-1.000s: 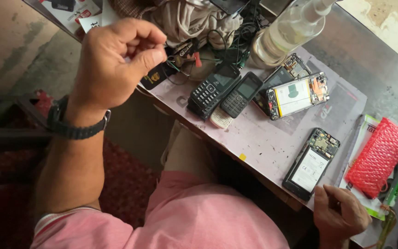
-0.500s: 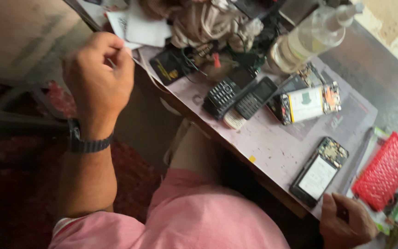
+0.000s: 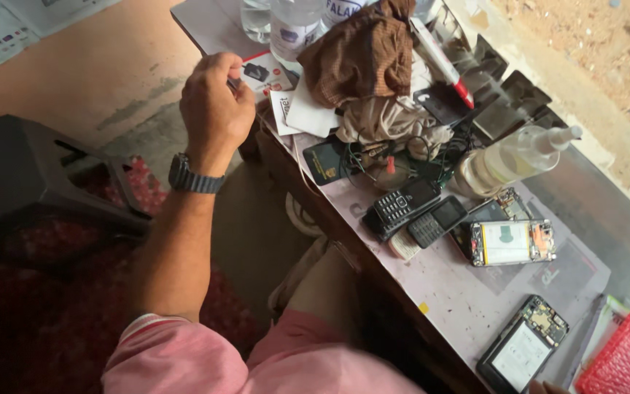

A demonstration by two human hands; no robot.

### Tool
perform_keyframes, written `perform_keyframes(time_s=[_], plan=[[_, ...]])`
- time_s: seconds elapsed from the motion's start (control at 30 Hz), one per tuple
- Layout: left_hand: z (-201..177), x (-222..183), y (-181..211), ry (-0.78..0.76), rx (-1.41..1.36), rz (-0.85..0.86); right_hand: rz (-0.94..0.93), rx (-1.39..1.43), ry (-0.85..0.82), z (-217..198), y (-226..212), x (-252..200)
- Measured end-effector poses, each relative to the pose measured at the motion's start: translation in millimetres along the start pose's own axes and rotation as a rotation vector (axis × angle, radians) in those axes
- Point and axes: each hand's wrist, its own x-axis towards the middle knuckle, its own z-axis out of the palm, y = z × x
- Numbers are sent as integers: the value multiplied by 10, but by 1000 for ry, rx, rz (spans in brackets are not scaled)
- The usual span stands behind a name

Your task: The person works on a disassembled Tecno smartphone, handling the battery and internal components. They retrieve a roll of tape, cut a strip with scissors, and apply it to the battery area. They then use a screwdriver to adjust screws on the motherboard while the phone remains open on the workbench.

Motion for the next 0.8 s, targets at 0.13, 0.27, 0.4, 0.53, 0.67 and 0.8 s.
perform_keyframes(time_s=[0.13, 0.27, 0.4, 0.53, 0.67, 0.8], plan=[[-37, -26, 103, -110, -137, -58, -83, 0, 26, 18, -224, 214], [-44, -123, 467, -240, -368, 153, -155, -4, 20, -448, -555, 74], [-9, -135, 1053, -334, -346, 370, -99, 126, -17, -686, -944, 39], [269, -54, 1603, -381, -453, 562, -134, 147, -2, -718, -1142, 161], [774, -41, 2027, -545, -720, 533, -131, 188, 15, -738, -1146, 170], [1294, 77, 2370, -568, -713, 611, -133, 224, 24, -758, -1196, 196]])
